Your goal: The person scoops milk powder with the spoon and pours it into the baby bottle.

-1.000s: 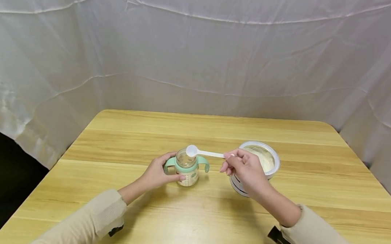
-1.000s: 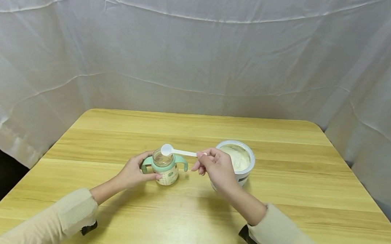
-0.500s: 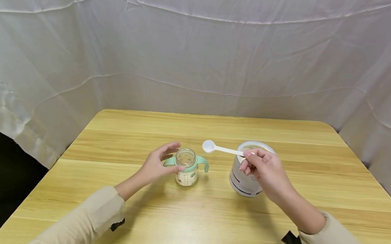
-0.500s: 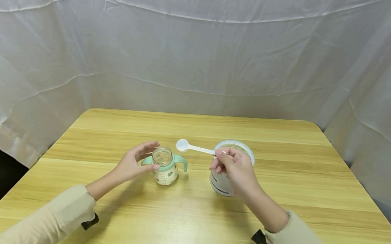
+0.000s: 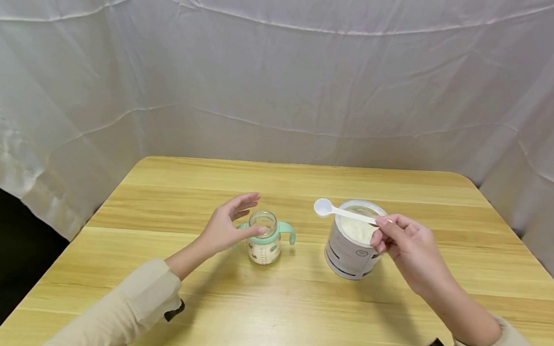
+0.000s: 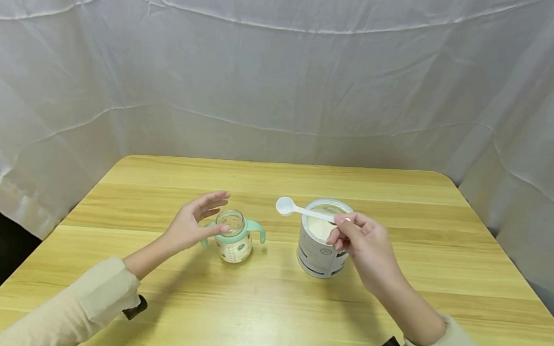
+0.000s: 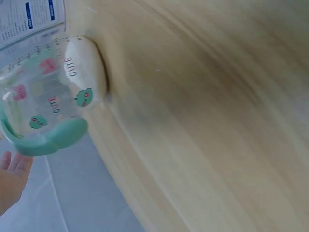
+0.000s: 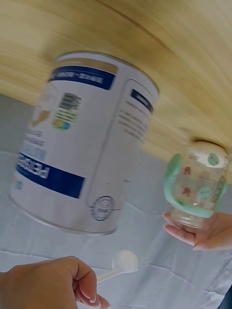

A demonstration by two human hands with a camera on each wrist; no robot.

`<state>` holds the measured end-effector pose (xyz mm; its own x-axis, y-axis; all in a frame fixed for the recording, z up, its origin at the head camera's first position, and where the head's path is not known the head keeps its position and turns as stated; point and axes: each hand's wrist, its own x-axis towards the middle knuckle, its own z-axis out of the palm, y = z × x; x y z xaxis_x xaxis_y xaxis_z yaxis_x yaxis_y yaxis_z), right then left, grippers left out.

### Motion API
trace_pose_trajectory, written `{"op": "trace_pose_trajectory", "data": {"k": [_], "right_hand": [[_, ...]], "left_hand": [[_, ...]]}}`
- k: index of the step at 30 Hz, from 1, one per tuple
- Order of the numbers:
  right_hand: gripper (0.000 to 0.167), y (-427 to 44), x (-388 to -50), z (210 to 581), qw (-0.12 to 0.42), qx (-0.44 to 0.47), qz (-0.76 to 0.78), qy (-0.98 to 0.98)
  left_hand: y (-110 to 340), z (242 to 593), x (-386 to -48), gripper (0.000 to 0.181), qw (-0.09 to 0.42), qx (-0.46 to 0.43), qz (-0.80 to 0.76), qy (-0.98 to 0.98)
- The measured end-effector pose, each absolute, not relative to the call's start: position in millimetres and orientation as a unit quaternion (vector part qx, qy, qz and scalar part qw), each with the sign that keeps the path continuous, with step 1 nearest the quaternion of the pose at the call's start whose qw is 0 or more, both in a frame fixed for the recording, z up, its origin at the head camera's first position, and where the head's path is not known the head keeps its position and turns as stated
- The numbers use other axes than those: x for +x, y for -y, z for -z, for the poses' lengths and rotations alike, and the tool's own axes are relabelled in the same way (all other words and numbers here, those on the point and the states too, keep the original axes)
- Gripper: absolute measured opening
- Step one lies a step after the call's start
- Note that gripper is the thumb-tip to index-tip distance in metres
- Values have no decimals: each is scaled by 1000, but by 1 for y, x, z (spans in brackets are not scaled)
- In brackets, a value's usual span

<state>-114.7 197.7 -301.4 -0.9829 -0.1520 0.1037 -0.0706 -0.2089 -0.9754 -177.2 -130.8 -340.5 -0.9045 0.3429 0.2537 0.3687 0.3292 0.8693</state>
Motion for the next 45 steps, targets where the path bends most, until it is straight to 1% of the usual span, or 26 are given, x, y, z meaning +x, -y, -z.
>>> {"op": "trace_pose_trajectory", "data": {"k": [7,14,23,30,39,45], "right_hand": [[18,-214,-113,302,13,-105,779,-618],[20,-225,-112,303,2,-101,781,-617],[19,-232,-111,307,-16,-90,782,-616],[20,-237,-110,311,-32,-88,785,-612],[18,-242,-110,318,-38,-67,777,-625],[17,-243,-112,324,-46,-53,761,-645]], "left_hand": [[125,334,-182,71,13,-224,547,806],[118,327,-183,70,18,-226,551,803],[106,320,-189,70,37,-238,546,803],[91,315,-190,70,20,-241,558,794],[70,311,-190,69,20,-242,562,791],[50,313,-187,74,-3,-240,560,793]]}}
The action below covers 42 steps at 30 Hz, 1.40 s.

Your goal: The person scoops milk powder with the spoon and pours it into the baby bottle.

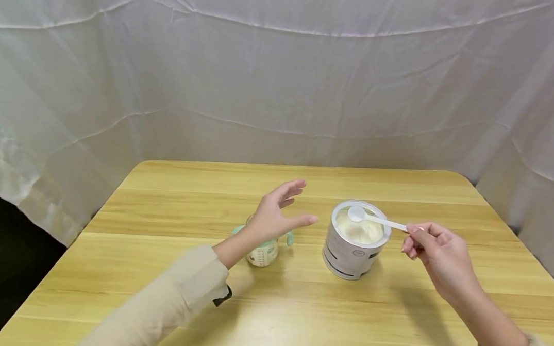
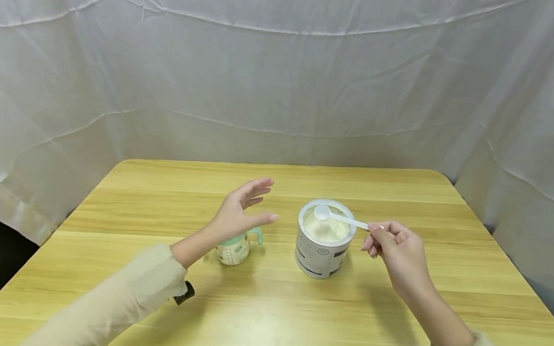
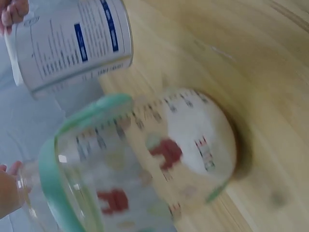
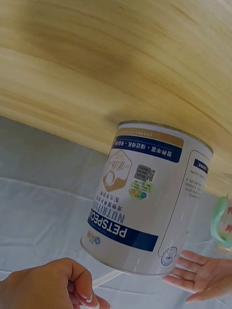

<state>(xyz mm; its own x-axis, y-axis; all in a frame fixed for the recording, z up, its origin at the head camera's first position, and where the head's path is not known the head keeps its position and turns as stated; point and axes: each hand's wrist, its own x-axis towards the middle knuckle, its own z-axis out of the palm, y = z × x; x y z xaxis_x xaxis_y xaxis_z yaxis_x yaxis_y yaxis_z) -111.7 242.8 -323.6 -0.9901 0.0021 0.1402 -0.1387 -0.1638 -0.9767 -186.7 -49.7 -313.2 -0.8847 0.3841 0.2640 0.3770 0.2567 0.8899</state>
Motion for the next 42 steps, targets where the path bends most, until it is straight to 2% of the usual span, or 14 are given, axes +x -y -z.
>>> {"op": "trace_pose_trajectory", "data": {"k": [10,23,33,42], "right_hand": [[15,-233,-115,322,96,7,-678,729],[13,-222,-119,319,133,-7,-546,827],[16,-216,-120,319,168,28,-479,861],[10,-210,-124,321,248,81,-408,875]], "left_hand": [[24,322,-179,83,30,254,-548,-797],[7,342,-172,87,31,254,-522,-814],[1,357,-169,91,49,249,-513,-820],[-5,364,-170,94,49,263,-499,-824]]}}
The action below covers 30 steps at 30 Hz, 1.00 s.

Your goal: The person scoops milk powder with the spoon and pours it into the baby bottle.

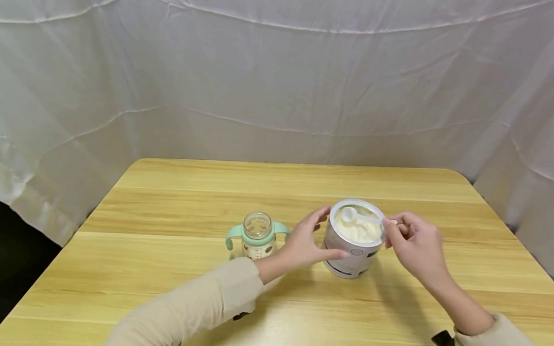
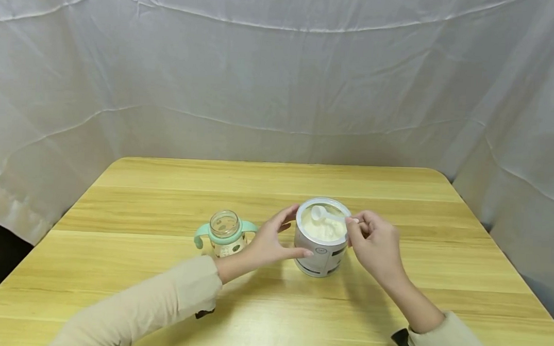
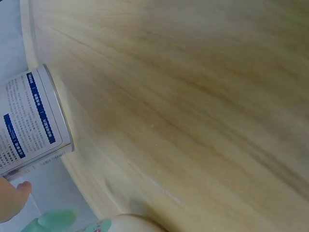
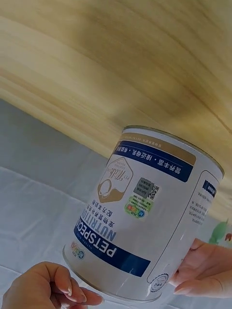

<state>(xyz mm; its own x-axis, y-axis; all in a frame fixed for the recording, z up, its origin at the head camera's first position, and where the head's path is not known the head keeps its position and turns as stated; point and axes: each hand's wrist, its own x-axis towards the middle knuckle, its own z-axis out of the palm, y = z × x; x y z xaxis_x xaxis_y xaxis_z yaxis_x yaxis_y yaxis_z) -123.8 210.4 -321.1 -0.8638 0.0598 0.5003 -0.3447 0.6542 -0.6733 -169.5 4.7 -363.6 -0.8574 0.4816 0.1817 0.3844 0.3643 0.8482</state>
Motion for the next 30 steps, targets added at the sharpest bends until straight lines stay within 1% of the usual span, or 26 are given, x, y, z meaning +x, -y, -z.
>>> {"op": "trace_pose_trajectory", "data": {"k": [7,13,17,21,30], "right_hand": [[7,-204,-126,320,299,121,-380,867],[7,-201,-127,319,318,143,-346,871],[7,-198,-128,317,316,159,-330,875],[6,-196,-128,314,300,162,-330,880],[8,-194,-128,314,285,182,-337,879]], "left_hand": [[-9,368,-172,93,59,270,-510,-814],[-11,370,-174,91,57,272,-510,-814],[-11,372,-176,89,59,272,-513,-812],[-11,373,-178,87,63,273,-525,-804],[-11,371,-178,87,77,271,-535,-796]]}}
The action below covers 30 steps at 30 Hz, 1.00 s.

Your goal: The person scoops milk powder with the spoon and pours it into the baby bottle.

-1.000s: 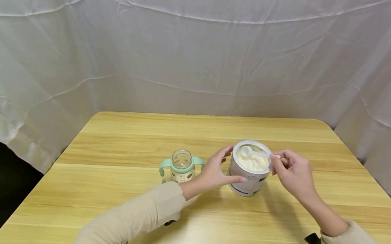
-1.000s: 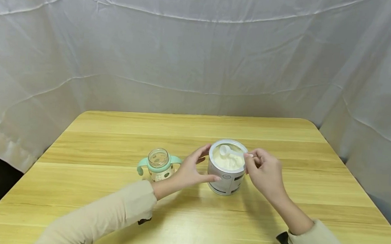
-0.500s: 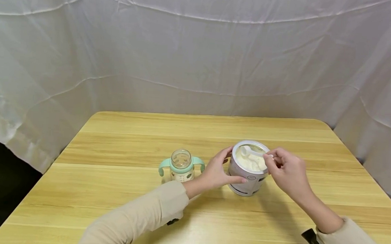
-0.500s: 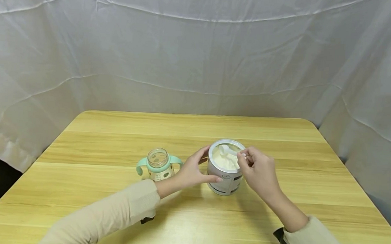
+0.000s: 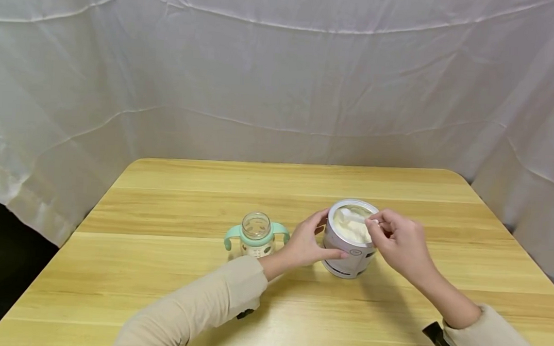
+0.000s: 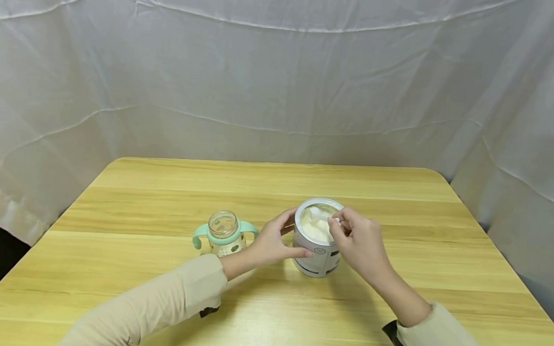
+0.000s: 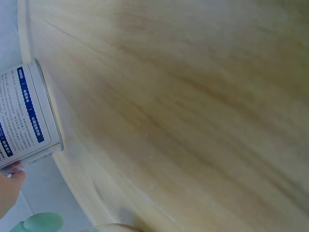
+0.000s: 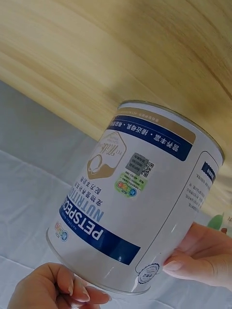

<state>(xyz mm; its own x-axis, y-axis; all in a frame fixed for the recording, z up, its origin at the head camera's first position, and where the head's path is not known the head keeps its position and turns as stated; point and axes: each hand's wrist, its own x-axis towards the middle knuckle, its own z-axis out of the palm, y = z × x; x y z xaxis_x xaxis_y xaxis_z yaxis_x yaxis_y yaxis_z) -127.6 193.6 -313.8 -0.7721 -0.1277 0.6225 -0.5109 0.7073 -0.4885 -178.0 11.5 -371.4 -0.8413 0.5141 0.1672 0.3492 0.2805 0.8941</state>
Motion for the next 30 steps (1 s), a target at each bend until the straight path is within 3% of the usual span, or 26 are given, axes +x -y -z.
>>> {"op": "trace_pose_trajectory", "data": {"k": [30], "right_hand": [[10,-204,-125,307,143,217,-390,884]], "left_hand": [[-12,375,-180,84,77,272,-553,-784]]}}
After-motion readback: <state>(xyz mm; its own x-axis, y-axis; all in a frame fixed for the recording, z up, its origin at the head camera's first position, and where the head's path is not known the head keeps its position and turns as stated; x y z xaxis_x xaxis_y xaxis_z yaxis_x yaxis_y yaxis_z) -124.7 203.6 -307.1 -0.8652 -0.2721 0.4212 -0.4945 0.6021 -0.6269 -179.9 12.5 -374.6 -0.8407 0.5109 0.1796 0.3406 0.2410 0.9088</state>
